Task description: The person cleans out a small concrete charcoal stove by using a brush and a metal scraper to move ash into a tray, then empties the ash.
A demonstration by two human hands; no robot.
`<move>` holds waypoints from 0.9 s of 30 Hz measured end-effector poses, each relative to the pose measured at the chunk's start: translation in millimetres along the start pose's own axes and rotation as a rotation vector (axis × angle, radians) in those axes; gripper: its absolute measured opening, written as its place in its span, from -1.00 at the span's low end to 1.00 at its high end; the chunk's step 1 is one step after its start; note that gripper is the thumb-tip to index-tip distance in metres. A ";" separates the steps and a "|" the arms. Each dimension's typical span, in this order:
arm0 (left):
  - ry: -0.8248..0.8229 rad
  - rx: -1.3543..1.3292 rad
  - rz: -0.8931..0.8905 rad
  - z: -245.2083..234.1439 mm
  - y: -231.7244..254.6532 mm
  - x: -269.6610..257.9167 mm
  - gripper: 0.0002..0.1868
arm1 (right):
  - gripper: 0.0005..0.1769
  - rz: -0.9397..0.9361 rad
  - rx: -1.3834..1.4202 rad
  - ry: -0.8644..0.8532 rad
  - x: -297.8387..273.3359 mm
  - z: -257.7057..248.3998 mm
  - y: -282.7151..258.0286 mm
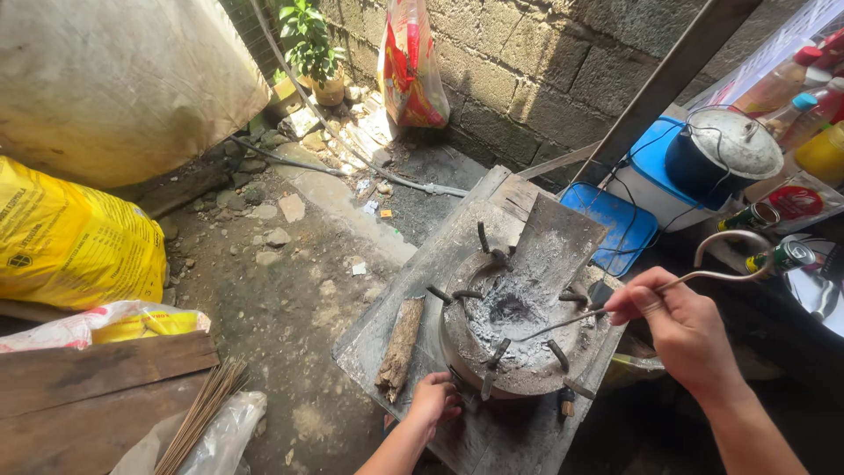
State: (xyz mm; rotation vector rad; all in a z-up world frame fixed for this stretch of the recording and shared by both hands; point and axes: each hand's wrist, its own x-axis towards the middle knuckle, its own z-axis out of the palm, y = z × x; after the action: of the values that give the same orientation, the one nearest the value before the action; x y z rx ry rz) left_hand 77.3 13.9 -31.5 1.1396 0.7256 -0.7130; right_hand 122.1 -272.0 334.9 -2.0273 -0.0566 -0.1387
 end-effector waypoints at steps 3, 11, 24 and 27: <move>0.009 -0.004 0.001 0.5 -3.1 2.0 -0.53 | -0.75 0.033 -0.058 -0.008 -4.6 3.3 1.1; 0.003 -0.018 0.033 2.4 -8.4 6.2 -0.53 | -0.79 0.005 0.057 0.075 -35.0 5.1 8.6; 0.023 -0.012 0.050 5.7 -6.0 1.4 -0.52 | -0.83 -0.071 -0.105 0.067 -28.8 18.1 -0.5; 0.019 -0.017 0.053 5.4 -7.1 1.1 -0.52 | -0.81 -0.109 -0.160 0.033 -26.4 22.5 -6.2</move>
State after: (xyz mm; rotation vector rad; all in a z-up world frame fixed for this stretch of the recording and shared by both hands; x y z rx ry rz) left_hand 73.0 6.8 -34.8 1.1473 0.7139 -0.6507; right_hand 96.9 -248.5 327.3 -2.1819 -0.1392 -0.2525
